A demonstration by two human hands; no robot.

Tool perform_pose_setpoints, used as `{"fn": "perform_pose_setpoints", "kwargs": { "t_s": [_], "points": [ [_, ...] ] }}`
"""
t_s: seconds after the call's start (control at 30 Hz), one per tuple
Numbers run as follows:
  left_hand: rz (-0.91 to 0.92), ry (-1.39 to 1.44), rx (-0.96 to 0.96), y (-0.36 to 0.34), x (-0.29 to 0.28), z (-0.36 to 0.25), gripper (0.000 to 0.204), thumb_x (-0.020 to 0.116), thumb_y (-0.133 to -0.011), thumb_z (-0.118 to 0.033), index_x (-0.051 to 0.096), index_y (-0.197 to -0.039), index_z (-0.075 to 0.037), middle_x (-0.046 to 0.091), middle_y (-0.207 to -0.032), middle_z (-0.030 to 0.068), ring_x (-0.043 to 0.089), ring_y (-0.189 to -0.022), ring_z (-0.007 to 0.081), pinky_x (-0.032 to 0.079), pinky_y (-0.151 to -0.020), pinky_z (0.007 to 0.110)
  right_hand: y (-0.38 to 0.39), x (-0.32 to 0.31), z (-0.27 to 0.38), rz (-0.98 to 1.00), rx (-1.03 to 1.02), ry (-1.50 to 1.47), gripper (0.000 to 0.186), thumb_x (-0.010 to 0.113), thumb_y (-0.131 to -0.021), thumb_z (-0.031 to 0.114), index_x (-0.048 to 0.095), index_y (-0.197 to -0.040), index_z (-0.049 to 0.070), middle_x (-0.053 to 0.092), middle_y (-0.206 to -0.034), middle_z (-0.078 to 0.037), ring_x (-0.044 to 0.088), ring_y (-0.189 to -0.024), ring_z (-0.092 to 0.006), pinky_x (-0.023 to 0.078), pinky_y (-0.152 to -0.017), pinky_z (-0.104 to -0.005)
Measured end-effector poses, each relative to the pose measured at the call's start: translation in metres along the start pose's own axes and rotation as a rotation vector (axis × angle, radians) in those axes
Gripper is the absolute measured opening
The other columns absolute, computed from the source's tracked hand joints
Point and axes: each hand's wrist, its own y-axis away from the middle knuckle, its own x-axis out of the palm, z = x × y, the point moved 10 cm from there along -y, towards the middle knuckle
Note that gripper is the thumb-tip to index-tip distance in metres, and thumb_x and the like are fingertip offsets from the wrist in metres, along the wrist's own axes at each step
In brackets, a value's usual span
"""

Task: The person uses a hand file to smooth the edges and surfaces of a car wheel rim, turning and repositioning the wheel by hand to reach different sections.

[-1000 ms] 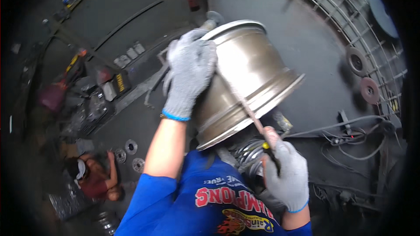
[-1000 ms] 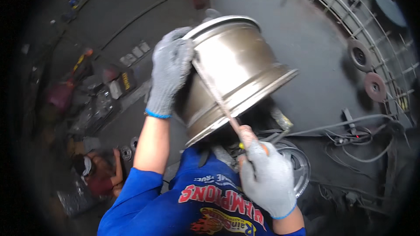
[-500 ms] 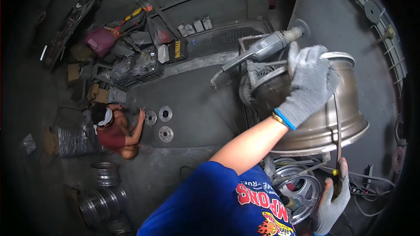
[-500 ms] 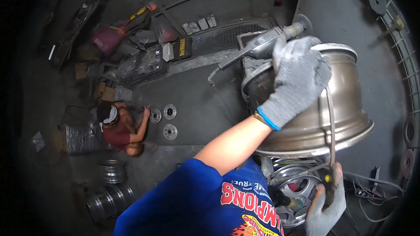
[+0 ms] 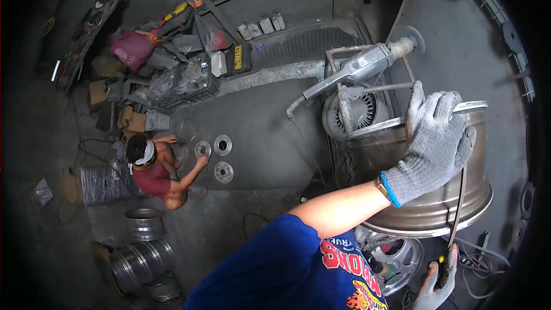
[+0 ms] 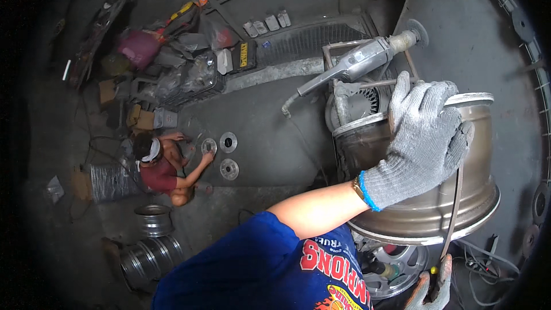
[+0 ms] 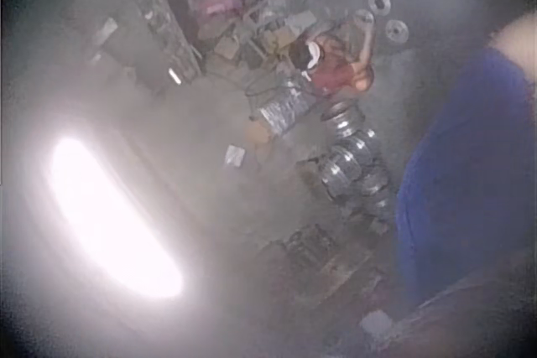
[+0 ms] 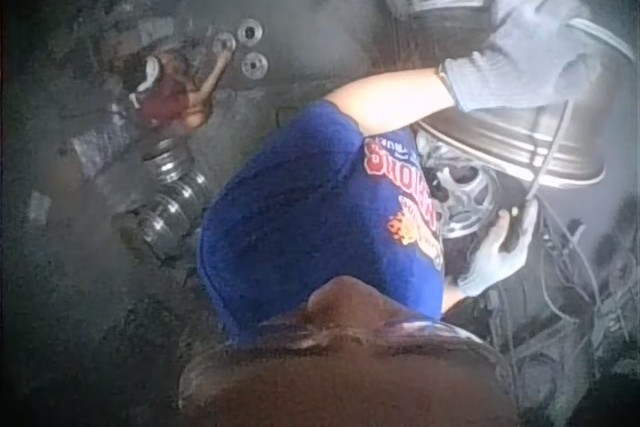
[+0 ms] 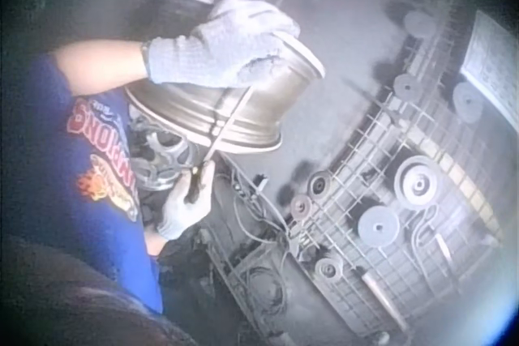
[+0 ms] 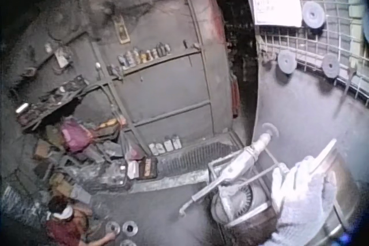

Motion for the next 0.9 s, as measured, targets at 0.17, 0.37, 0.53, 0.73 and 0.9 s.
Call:
{"fn": "perform_pose_setpoints", "kwargs": {
  "t_s": [0.17, 0.37, 0.53, 0.73, 0.9],
  "points": [
    [-0.032, 0.047, 0.048, -0.002, -0.002, 0.000, 0.028, 0.076, -0.087, -0.031, 0.071, -0.086, -0.003, 0.061, -0.118, 0.0206, 0.058, -0.116, 0.0397, 0.026, -0.122, 0.071, -0.006, 0.031, 0.091, 0.006, 0.011, 0.070, 0.047, 0.067, -0.101, -0.002, 0.061, -0.147, -0.008, 0.070, -0.141, -0.019, 0.069, -0.117, -0.0231, 0.054, -0.102, -0.0332],
    [-0.141, -0.008, 0.143, 0.001, -0.009, 0.004, 0.024, 0.076, -0.087, -0.029, 0.066, -0.083, -0.007, 0.063, -0.107, 0.0166, 0.061, -0.105, 0.0385, 0.029, -0.119, 0.069, -0.017, 0.034, 0.056, 0.090, -0.162, 0.037, 0.055, 0.050, -0.102, -0.008, 0.048, -0.156, -0.010, 0.052, -0.162, -0.022, 0.050, -0.149, -0.0261, 0.039, -0.123, -0.0384],
    [-0.166, -0.077, 0.169, -0.001, -0.009, -0.003, 0.024, 0.076, -0.088, -0.028, 0.071, -0.084, -0.004, 0.070, -0.109, 0.0167, 0.065, -0.107, 0.0363, 0.039, -0.110, 0.058, -0.014, 0.032, 0.075, 0.068, -0.183, 0.067, 0.055, 0.051, -0.101, -0.010, 0.048, -0.156, -0.010, 0.053, -0.162, -0.021, 0.050, -0.149, -0.0253, 0.036, -0.125, -0.0384],
    [-0.160, 0.004, 0.146, 0.004, -0.001, 0.002, 0.023, 0.073, -0.089, -0.025, 0.067, -0.092, -0.003, 0.066, -0.112, 0.0174, 0.063, -0.110, 0.0373, 0.031, -0.118, 0.067, -0.012, 0.032, 0.091, 0.044, -0.128, 0.033, 0.049, 0.059, -0.102, -0.004, 0.056, -0.151, -0.008, 0.063, -0.150, -0.021, 0.060, -0.135, -0.0264, 0.044, -0.116, -0.0370],
    [-0.098, -0.007, 0.083, 0.004, -0.002, 0.001, 0.026, 0.070, -0.090, -0.027, 0.074, -0.087, -0.001, 0.064, -0.116, 0.0196, 0.060, -0.116, 0.0374, 0.024, -0.125, 0.067, -0.011, 0.030, 0.102, 0.060, -0.078, 0.085, 0.046, 0.065, -0.102, 0.001, 0.061, -0.147, -0.006, 0.070, -0.141, -0.020, 0.068, -0.122, -0.0262, 0.051, -0.108, -0.0349]
  ]
}}
